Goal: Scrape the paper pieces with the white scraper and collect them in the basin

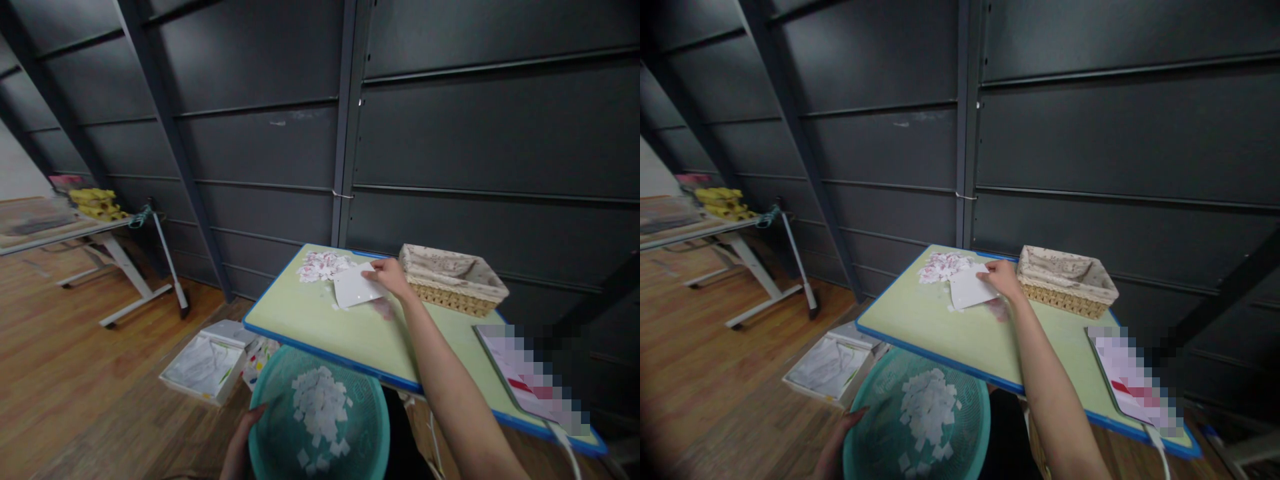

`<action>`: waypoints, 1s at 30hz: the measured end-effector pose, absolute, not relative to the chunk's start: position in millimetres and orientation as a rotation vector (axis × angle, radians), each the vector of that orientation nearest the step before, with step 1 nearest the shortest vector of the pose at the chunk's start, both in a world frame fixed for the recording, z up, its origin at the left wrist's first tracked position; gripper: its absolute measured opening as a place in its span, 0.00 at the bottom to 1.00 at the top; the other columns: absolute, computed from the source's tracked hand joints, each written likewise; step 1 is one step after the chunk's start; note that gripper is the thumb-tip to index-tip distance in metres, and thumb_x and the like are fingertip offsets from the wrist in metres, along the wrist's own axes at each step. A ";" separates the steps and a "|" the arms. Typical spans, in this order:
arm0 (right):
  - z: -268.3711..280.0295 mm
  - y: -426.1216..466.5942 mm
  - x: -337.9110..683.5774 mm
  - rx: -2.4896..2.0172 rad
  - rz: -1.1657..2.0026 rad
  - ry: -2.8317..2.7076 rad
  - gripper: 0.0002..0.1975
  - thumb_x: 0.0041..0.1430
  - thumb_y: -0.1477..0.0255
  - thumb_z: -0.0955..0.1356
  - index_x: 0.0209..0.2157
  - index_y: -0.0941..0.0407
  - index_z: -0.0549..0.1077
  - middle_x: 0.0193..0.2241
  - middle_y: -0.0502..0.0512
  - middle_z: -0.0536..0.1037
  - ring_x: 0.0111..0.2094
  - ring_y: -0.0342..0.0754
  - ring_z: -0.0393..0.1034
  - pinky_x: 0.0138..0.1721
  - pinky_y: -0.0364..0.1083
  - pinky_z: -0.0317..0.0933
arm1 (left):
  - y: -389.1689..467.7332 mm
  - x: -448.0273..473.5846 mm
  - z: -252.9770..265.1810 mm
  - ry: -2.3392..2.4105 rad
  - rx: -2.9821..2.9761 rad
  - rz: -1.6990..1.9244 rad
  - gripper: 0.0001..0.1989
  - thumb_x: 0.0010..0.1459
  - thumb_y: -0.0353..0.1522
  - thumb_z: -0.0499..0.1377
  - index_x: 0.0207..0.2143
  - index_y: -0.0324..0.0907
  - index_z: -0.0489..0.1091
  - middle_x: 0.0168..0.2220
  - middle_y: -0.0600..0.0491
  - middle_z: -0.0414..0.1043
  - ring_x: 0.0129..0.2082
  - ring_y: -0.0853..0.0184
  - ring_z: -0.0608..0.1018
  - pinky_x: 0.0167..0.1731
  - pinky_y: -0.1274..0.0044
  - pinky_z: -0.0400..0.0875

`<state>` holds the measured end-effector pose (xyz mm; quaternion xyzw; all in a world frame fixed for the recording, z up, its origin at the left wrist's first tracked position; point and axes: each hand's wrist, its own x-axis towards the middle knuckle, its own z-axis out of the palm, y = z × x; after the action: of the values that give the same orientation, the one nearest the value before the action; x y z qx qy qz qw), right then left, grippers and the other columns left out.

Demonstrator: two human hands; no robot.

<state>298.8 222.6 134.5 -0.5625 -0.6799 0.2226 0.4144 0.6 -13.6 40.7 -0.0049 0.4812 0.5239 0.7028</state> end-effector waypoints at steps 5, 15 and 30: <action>136.9 224.2 309.9 -1.456 0.580 -1.629 0.13 0.37 0.62 0.68 0.19 0.60 0.72 0.16 0.48 0.66 0.21 0.42 0.56 0.22 0.42 0.44 | -15.9 -0.4 43.0 1.036 -0.010 1.121 0.37 0.51 0.37 0.60 0.61 0.32 0.56 0.37 0.45 0.83 0.42 0.49 0.81 0.49 0.62 0.69; 132.2 222.7 295.3 -1.374 0.654 -1.669 0.13 0.39 0.62 0.68 0.18 0.59 0.70 0.16 0.47 0.64 0.20 0.41 0.53 0.21 0.42 0.43 | -14.3 5.4 47.8 1.111 0.056 1.189 0.41 0.50 0.35 0.62 0.64 0.34 0.50 0.37 0.46 0.83 0.42 0.49 0.81 0.50 0.61 0.68; 127.5 226.0 299.2 -1.404 0.650 -1.562 0.13 0.37 0.62 0.69 0.17 0.58 0.69 0.15 0.48 0.64 0.20 0.42 0.54 0.21 0.42 0.44 | -15.6 5.7 47.1 1.121 0.080 1.161 0.36 0.50 0.34 0.62 0.60 0.31 0.59 0.37 0.43 0.83 0.43 0.47 0.80 0.50 0.60 0.68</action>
<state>299.2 226.0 127.5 -0.5690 -0.6330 0.2635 0.4540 5.7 -15.6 47.1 0.0358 0.5015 0.5194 0.6910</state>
